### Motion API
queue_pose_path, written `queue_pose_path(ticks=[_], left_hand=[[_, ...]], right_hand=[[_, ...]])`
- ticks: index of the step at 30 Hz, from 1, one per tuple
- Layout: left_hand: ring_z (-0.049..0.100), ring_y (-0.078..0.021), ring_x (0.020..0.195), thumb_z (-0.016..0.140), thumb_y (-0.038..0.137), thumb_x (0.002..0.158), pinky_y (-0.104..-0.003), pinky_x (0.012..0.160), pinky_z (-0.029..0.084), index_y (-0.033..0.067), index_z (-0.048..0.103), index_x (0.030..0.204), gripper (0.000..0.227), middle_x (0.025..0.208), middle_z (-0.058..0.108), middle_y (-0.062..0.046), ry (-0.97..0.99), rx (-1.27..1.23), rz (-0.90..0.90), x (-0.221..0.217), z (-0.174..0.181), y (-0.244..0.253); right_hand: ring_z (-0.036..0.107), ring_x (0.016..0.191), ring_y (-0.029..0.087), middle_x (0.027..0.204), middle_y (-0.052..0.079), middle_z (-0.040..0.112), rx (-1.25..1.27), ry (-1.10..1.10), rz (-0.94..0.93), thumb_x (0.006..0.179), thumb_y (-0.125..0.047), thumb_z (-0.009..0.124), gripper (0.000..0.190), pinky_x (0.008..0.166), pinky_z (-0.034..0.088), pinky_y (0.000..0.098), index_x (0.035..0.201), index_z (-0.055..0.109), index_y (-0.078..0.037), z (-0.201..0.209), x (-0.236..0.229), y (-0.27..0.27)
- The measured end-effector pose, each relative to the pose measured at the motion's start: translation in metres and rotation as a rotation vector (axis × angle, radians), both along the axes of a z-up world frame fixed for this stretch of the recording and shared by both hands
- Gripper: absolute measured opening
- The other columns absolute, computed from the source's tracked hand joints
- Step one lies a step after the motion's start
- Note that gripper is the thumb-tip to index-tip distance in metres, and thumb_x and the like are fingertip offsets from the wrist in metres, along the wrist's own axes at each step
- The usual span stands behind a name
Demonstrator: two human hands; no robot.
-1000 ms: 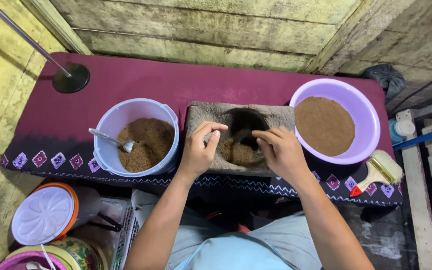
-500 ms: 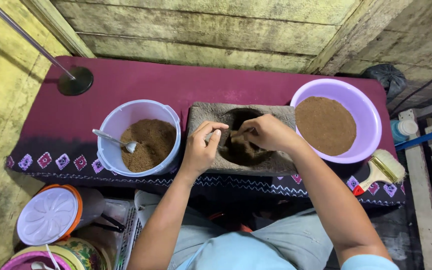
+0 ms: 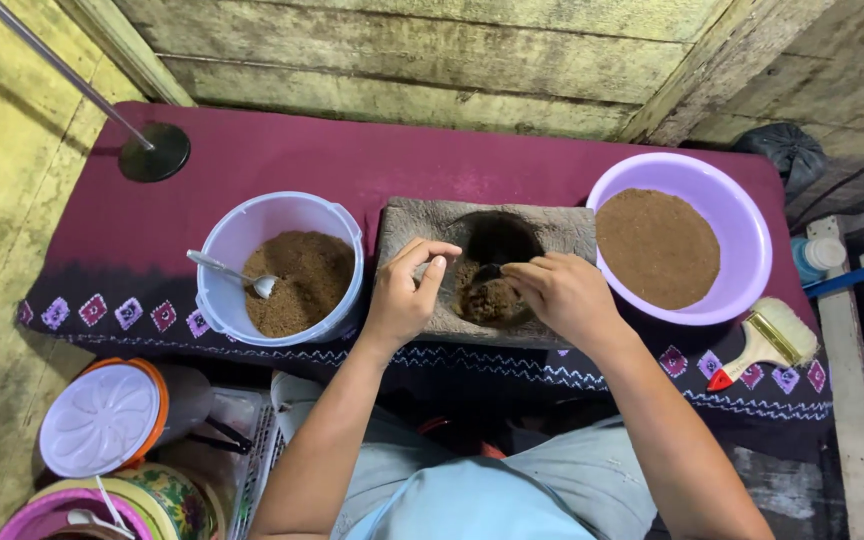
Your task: Transferring brown powder from a bucket to a stone mortar using a spoon and cleaning the area with a brush.
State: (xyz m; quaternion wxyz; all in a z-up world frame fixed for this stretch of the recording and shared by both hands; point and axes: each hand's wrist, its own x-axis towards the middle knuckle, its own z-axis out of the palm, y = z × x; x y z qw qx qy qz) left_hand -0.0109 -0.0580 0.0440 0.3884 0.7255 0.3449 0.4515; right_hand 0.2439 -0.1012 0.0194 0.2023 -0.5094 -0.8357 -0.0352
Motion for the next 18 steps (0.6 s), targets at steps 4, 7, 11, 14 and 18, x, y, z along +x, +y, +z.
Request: queue_pose_path(ticks=[4,7,11,14,18], left_hand=[[0.074,-0.0275,0.095,0.055,0.012,0.101,-0.040,0.088,0.057,0.0114,0.074,0.113,0.023,0.093,0.073,-0.010,-0.013,-0.014,0.007,0.000,0.001,-0.001],[0.071,-0.0228,0.096,0.052,0.012,0.102,-0.041,0.090,0.056,0.0098,0.071,0.119,0.026,0.096,0.073,-0.010,-0.105,-0.110,0.009,-0.001,0.000,-0.002],[0.070,-0.0200,0.097,0.050,0.010,0.103,-0.039,0.093,0.056,0.0044,0.069,0.124,0.029,0.099,0.073,-0.012,-0.283,-0.166,0.046,-0.014,-0.012,0.006],[0.068,-0.0186,0.097,0.050,0.012,0.102,-0.037,0.094,0.056,0.0030,0.068,0.125,0.030,0.099,0.071,-0.012,-0.328,-0.166,0.098,-0.035,-0.012,0.007],[0.067,-0.0170,0.097,0.049,0.012,0.104,-0.034,0.095,0.055,0.0021,0.069,0.123,0.029,0.099,0.072,-0.012,-0.375,-0.173,0.196,-0.081,-0.011,0.005]], right_hand=[[0.073,0.082,0.028,0.084,0.002,0.074,-0.216,0.280,-0.055,0.093,-0.024,0.072,0.014,0.069,0.057,0.0390,0.105,0.075,-0.017,0.004,-0.004,-0.004],[0.074,0.089,0.023,0.091,-0.003,0.076,-0.187,0.428,-0.090,0.094,-0.024,0.075,0.015,0.073,0.058,0.0337,0.109,0.078,-0.022,0.000,-0.002,-0.007],[0.075,0.086,0.026,0.090,0.000,0.076,-0.026,0.572,-0.103,0.096,-0.017,0.073,0.011,0.076,0.059,0.0348,0.105,0.078,-0.019,0.018,-0.009,-0.012],[0.074,0.077,0.018,0.080,-0.003,0.075,0.069,0.661,-0.124,0.096,-0.014,0.075,0.013,0.075,0.057,0.0285,0.104,0.082,-0.022,0.020,-0.003,-0.007],[0.071,0.066,0.018,0.068,0.001,0.071,0.103,0.786,-0.118,0.105,-0.010,0.065,0.017,0.070,0.056,0.0271,0.105,0.081,-0.013,0.035,-0.016,0.002]])
